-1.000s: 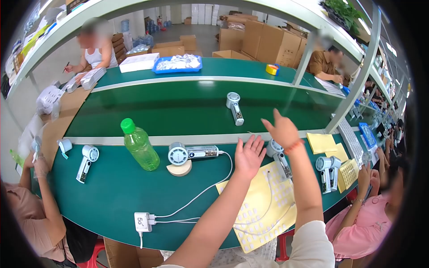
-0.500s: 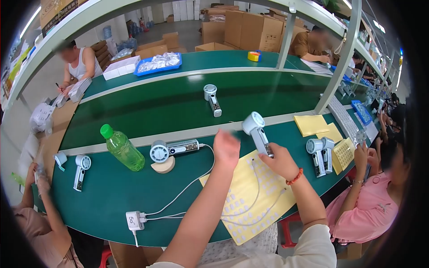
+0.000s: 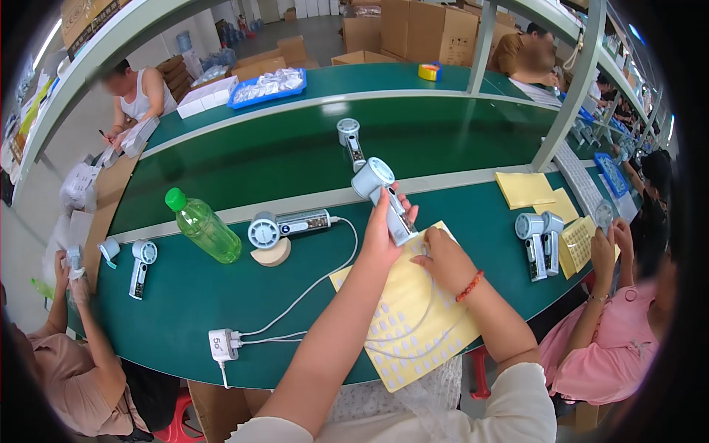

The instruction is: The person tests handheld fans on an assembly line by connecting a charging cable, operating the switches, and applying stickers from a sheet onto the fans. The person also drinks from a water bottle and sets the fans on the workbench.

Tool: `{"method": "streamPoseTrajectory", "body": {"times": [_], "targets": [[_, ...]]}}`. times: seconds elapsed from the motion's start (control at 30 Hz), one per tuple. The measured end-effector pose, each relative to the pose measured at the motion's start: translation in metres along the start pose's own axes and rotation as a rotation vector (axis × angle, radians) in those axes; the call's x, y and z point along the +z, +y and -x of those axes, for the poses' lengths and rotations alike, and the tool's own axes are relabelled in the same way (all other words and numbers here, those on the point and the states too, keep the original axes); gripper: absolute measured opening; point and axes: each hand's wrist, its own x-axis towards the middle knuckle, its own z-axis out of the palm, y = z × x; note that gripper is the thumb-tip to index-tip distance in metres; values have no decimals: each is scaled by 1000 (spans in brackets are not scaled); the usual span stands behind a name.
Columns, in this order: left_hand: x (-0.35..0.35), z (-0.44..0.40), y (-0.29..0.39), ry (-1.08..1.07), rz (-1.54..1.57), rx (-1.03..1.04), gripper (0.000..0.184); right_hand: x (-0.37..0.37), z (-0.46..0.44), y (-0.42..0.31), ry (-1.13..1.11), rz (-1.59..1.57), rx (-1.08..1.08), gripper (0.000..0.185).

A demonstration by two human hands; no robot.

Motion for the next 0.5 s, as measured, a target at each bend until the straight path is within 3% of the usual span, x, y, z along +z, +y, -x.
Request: {"method": "streamPoseTrajectory", "body": {"times": [0.03,0.17,0.27,0.5], "targets": [[-1,-1,-1,1,29,-9,36,-1,-1,2,-80,-25,33,37],[-2,-3,1,15,124,0,33,-9,2,-2,-27,-226,25,25],[-4,-3,6,-9,135,22,30,-8,-4,6,-147,-697,43,17],[5,3,5,-98,155,-64,30,7,3,-14,-372,-1286,225,20]]}}
